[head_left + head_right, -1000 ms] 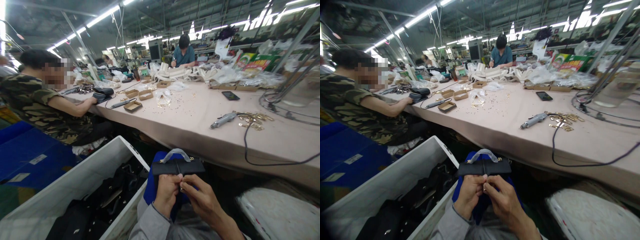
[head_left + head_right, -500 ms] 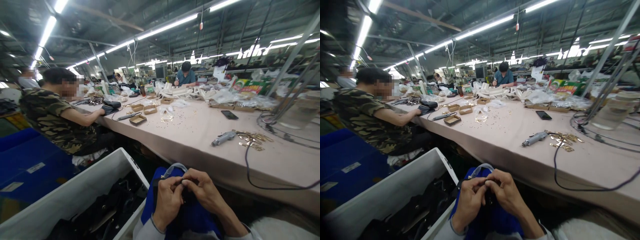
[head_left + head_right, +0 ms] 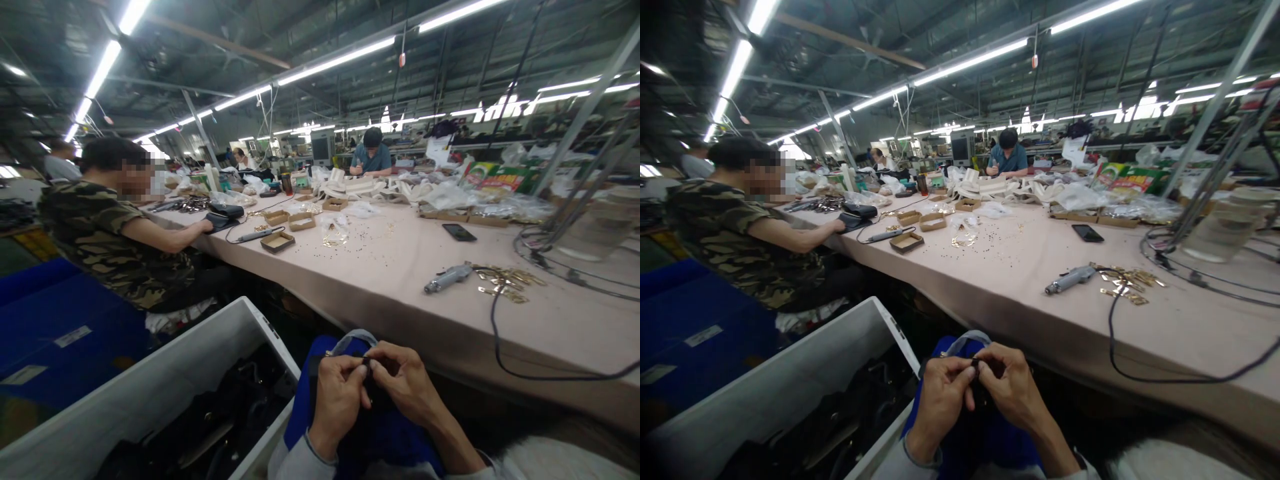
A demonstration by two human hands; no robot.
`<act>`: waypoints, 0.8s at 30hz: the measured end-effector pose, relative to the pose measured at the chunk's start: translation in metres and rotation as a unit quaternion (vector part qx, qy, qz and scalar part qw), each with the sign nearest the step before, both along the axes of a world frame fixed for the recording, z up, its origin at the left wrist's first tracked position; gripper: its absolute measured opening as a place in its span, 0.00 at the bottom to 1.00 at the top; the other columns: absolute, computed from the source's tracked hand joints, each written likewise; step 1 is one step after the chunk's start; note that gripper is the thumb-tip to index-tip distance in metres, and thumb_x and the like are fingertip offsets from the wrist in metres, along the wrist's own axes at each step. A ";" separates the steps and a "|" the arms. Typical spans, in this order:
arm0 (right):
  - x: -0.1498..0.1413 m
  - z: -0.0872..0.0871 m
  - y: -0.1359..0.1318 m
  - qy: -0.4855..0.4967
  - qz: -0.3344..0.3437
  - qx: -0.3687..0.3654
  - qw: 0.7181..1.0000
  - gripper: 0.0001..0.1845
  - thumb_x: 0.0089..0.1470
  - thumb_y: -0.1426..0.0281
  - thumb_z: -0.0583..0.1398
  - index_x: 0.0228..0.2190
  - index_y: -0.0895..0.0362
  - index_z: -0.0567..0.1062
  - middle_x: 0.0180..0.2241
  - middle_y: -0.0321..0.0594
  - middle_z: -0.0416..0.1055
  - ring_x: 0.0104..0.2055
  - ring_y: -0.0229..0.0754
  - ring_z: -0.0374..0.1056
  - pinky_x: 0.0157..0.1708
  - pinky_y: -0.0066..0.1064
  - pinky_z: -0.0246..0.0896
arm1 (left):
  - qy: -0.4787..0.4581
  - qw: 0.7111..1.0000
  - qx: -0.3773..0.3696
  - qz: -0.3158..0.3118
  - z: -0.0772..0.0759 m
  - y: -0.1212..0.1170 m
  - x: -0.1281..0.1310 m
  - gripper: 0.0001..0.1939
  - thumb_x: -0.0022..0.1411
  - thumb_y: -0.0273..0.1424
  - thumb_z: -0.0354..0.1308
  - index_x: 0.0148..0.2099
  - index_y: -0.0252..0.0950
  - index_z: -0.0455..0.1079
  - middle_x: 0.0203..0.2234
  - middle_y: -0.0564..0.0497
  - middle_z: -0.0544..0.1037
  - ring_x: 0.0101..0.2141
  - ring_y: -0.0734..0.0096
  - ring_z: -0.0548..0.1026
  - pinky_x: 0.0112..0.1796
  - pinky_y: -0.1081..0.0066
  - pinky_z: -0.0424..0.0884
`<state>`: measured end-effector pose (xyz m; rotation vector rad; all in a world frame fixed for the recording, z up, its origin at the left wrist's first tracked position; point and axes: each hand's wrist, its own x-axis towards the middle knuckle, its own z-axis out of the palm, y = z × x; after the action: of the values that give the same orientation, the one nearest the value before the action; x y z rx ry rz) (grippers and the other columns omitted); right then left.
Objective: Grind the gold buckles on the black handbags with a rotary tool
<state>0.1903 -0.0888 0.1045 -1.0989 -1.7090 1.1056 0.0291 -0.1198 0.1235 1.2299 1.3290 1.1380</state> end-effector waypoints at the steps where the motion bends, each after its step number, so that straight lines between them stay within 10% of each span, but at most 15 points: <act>1: -0.002 0.000 0.000 0.002 -0.003 0.001 1.000 0.12 0.61 0.64 0.60 0.34 0.56 0.82 0.30 0.37 0.74 0.31 0.41 0.67 0.32 0.31 0.61 | 0.005 1.000 -0.002 0.007 0.000 0.000 0.000 0.12 0.62 0.32 0.59 0.31 0.32 0.82 0.10 0.51 0.73 0.12 0.73 0.67 0.20 0.73 0.58; 11: -0.008 -0.012 0.004 0.062 -0.016 -0.093 0.994 0.30 0.63 0.46 0.60 0.26 0.60 0.78 0.19 0.39 0.70 0.22 0.39 0.64 0.27 0.31 0.59 | 0.037 0.996 0.017 0.075 -0.011 0.000 0.001 0.12 0.58 0.32 0.62 0.24 0.36 0.81 0.21 0.46 0.82 0.23 0.65 0.74 0.25 0.70 0.64; 17: -0.006 -0.011 -0.002 0.060 0.005 -0.080 0.995 0.25 0.62 0.50 0.63 0.39 0.61 0.81 0.26 0.41 0.75 0.27 0.42 0.70 0.29 0.33 0.65 | -0.038 0.995 0.002 0.093 -0.017 0.002 0.000 0.09 0.53 0.33 0.67 0.23 0.37 0.80 0.16 0.48 0.77 0.20 0.65 0.72 0.23 0.70 0.63; 21: 0.005 -0.006 -0.010 -0.021 -0.054 0.064 0.996 0.19 0.59 0.58 0.66 0.47 0.56 0.79 0.43 0.47 0.78 0.43 0.50 0.74 0.44 0.39 0.72 | -0.060 0.990 -0.005 0.128 -0.020 0.004 -0.001 0.04 0.51 0.32 0.68 0.27 0.37 0.81 0.19 0.48 0.79 0.23 0.62 0.76 0.25 0.69 0.67; 24: 0.022 -0.015 -0.009 -0.124 -0.088 0.163 0.975 0.38 0.45 0.65 0.73 0.58 0.53 0.75 0.57 0.51 0.72 0.60 0.60 0.66 0.61 0.54 0.62 | -0.051 0.991 -0.010 0.122 -0.017 0.006 0.000 0.07 0.54 0.33 0.66 0.32 0.35 0.81 0.23 0.45 0.83 0.26 0.59 0.80 0.30 0.67 0.72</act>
<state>0.2120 -0.0977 0.0898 -1.1850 -1.8625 0.5676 0.0288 -0.1138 0.1062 0.9999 1.4382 1.3374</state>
